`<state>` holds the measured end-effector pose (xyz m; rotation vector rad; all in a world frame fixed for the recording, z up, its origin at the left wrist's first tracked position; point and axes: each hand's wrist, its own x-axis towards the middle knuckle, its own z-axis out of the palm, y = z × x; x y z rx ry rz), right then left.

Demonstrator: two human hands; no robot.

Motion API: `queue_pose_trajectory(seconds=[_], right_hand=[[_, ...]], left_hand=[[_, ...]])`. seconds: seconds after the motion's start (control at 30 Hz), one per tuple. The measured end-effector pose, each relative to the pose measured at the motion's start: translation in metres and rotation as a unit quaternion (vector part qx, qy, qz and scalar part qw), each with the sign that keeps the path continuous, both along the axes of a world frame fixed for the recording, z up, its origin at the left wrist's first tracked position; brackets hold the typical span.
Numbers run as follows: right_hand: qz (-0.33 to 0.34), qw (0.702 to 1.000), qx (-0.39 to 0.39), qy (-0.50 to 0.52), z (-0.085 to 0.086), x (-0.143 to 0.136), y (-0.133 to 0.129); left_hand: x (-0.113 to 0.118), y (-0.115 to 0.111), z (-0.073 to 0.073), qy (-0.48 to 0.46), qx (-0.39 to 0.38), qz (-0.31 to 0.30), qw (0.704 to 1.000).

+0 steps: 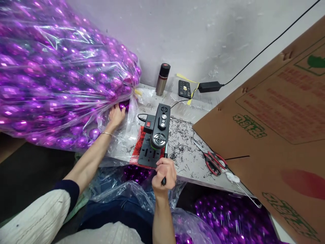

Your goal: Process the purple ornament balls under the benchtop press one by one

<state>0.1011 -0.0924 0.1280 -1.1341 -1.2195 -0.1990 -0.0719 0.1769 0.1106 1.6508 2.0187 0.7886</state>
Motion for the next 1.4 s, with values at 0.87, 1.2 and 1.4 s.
queue_pose_trajectory(seconds=[0.87, 1.2, 1.4], right_hand=[[-0.011, 1.000, 0.002, 0.010, 0.014, 0.000, 0.004], [-0.018, 1.000, -0.008, -0.011, 0.022, 0.001, 0.004], [-0.006, 1.000, -0.021, -0.022, 0.015, 0.004, 0.000]], left_hand=[[-0.030, -0.140, 0.001, -0.662, -0.143, -0.098, 0.729], [0.036, -0.194, -0.066, -0.515, -0.094, -0.174, 0.834], [0.046, -0.192, -0.084, -0.257, 0.056, -0.239, 0.935]])
